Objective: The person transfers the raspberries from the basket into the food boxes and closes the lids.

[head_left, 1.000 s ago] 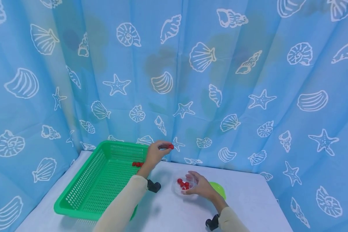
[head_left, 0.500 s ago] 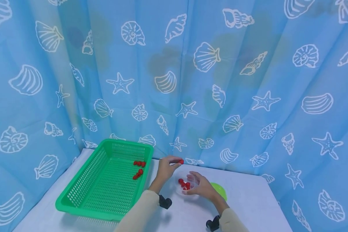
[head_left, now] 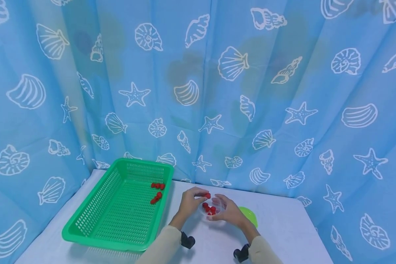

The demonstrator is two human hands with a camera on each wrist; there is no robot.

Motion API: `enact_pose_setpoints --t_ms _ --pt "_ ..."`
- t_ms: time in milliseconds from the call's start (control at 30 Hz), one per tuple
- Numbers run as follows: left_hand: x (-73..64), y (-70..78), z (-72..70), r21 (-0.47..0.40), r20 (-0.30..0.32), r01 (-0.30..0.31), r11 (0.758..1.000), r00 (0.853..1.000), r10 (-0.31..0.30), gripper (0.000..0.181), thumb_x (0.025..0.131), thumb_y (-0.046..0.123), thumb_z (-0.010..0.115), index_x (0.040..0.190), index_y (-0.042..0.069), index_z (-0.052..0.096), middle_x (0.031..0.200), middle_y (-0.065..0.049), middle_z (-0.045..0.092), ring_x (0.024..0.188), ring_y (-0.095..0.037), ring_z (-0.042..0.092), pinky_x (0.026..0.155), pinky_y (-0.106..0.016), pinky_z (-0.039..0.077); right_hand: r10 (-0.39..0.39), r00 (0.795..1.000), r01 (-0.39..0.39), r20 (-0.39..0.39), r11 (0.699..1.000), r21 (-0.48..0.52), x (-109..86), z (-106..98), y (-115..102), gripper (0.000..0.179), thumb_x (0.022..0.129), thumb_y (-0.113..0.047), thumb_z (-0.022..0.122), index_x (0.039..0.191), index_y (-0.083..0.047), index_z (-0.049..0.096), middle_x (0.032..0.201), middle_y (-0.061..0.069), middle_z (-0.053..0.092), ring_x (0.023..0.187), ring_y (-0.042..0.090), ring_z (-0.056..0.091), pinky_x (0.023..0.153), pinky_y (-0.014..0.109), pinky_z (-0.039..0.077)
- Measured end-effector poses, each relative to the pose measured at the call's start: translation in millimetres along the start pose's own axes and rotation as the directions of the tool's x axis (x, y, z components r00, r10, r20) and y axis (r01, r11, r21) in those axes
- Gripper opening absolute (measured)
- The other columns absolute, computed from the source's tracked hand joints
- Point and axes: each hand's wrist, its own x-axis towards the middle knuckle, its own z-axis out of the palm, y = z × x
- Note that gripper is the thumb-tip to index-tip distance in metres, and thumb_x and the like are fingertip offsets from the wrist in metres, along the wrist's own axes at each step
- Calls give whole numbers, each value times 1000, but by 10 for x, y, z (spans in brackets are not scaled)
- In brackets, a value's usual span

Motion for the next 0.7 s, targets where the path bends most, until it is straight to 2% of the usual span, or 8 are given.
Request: enact_pose_setpoints --t_ms 133,367,467,700 --pt "-19 -35 30 28 24 5 1000 1000 -6 23 86 9 75 107 19 76 103 7 69 99 -15 66 85 -28 55 -5 1000 5 -5 1000 -7 -14 -3 -6 107 60 -47 90 148 -17 38 142 5 53 133 31 45 99 62 40" --pt "-2 20 21 126 115 -85 988 991 71 25 85 3 74 107 14 76 100 6 69 95 -12 66 83 -27 55 28 998 -30 -50 998 -52 -23 2 -7 109 54 -53 90 147 -21 42 144 7 47 133 36 41 96 61 43" --pt "8 62 20 156 170 -83 984 984 56 25 85 3 75 107 14 76 99 8 68 95 -12 65 83 -27 55 47 997 -51 -64 996 -71 -16 9 9 110 52 -55 90 146 -24 43 144 7 46 131 35 42 93 59 47" --pt "47 97 32 191 248 -58 980 969 9 26 86 2 73 108 16 76 98 9 68 96 -12 65 84 -27 55 22 999 -24 -49 998 -61 -8 -1 29 111 52 -55 90 147 -22 42 147 7 44 133 37 40 94 60 47"
